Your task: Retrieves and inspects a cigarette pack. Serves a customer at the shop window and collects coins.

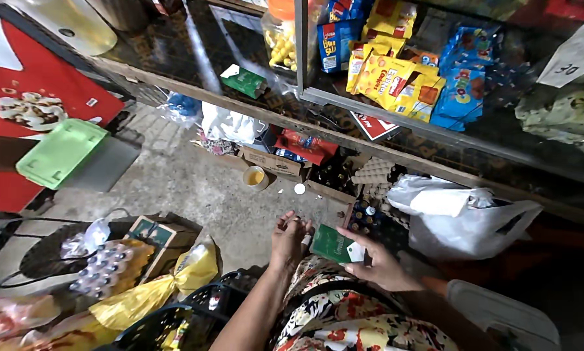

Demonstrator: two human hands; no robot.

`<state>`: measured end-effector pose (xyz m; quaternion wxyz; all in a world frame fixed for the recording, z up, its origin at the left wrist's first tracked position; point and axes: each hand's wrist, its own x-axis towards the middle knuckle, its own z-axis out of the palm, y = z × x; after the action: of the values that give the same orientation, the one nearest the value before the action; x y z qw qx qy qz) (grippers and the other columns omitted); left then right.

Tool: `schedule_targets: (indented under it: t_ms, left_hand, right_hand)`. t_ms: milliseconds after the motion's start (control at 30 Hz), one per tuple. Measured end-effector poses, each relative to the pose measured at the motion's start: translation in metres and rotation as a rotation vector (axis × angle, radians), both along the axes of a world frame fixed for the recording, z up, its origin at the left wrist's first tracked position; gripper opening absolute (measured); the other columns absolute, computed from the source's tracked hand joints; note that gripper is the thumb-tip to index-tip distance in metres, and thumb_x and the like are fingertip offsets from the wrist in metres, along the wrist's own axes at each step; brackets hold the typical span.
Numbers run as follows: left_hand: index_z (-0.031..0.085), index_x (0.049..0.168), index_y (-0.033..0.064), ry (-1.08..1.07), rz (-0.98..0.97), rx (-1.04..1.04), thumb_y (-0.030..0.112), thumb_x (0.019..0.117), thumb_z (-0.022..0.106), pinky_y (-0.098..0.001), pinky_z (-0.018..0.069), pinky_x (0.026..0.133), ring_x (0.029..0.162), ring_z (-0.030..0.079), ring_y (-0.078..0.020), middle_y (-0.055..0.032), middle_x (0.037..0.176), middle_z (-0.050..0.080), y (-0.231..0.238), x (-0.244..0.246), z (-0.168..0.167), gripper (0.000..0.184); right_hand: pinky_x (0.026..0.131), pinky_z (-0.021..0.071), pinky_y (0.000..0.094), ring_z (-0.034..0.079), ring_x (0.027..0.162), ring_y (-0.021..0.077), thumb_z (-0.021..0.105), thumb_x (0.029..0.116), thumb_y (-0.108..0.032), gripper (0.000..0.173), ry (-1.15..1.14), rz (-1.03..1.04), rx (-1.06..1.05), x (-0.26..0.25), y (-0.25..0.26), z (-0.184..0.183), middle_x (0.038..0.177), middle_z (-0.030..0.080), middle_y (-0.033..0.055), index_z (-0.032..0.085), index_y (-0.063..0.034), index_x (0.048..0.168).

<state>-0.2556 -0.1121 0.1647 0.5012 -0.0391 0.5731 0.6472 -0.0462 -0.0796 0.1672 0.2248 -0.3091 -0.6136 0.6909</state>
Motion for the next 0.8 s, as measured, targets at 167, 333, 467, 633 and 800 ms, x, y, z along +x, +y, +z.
schedule_targets:
  t_ms: [167, 333, 467, 633, 800]
  left_hand:
    - [0.052, 0.115, 0.0012, -0.088, 0.064, 0.070, -0.004, 0.1056, 0.033, -0.0180, 0.0577, 0.066, 0.063, 0.061, -0.0037, 0.0030, 0.075, 0.059, 0.011, -0.019, 0.007, 0.022]
    - [0.059, 0.113, 0.0008, 0.504, -0.185, 0.076, -0.003, 0.0979, 0.044, -0.0171, 0.0498, 0.057, 0.061, 0.056, -0.0003, 0.0054, 0.085, 0.063, -0.019, -0.046, -0.044, 0.021]
    - [0.065, 0.126, -0.0090, 1.057, -1.453, -0.449, -0.005, 0.0999, 0.051, -0.0567, 0.0250, 0.122, 0.132, 0.053, -0.0427, -0.0305, 0.129, 0.063, -0.061, -0.070, -0.081, 0.030]
    - [0.067, 0.122, -0.0036, 1.104, -1.581, -0.412, 0.018, 0.1066, 0.051, -0.0603, 0.0486, 0.100, 0.118, 0.063, -0.0456, -0.0275, 0.120, 0.067, -0.052, -0.045, -0.064, 0.031]
    - [0.051, 0.146, 0.0004, 0.983, -1.382, 0.026, 0.011, 0.0915, 0.074, -0.0491, 0.0503, 0.105, 0.129, 0.058, -0.0371, -0.0250, 0.160, 0.035, -0.026, -0.026, -0.005, 0.061]
  right_hand:
    - [0.107, 0.0487, 0.0284, 0.056, 0.131, 0.0129, 0.071, 0.0885, -0.007, 0.068, -0.237, 0.116, -0.105, 0.029, 0.021, -0.004, 0.151, 0.050, 0.0142, 0.046, -0.0034, 0.152]
    - [0.100, 0.0539, 0.0278, 0.059, 0.127, 0.0124, 0.071, 0.0888, -0.007, 0.069, -0.311, -0.188, -0.111, 0.049, 0.031, -0.011, 0.154, 0.048, 0.0105, 0.045, -0.0066, 0.153]
    - [0.098, 0.0559, 0.0264, 0.060, 0.126, 0.0104, 0.069, 0.0878, -0.006, 0.069, -0.144, -0.207, -0.119, 0.054, 0.031, -0.015, 0.156, 0.047, 0.0087, 0.044, -0.0022, 0.152]
    - [0.068, 0.0545, 0.0210, 0.064, 0.080, 0.0047, 0.064, 0.0891, -0.031, 0.062, 0.130, -0.169, -0.516, 0.035, 0.020, -0.029, 0.121, 0.065, 0.0011, 0.041, -0.0071, 0.141]
    - [0.067, 0.0561, 0.0224, 0.068, 0.072, 0.0089, 0.070, 0.0785, -0.067, 0.063, 0.298, -0.112, -0.835, 0.006, 0.007, -0.037, 0.098, 0.075, 0.0052, 0.067, -0.0127, 0.112]
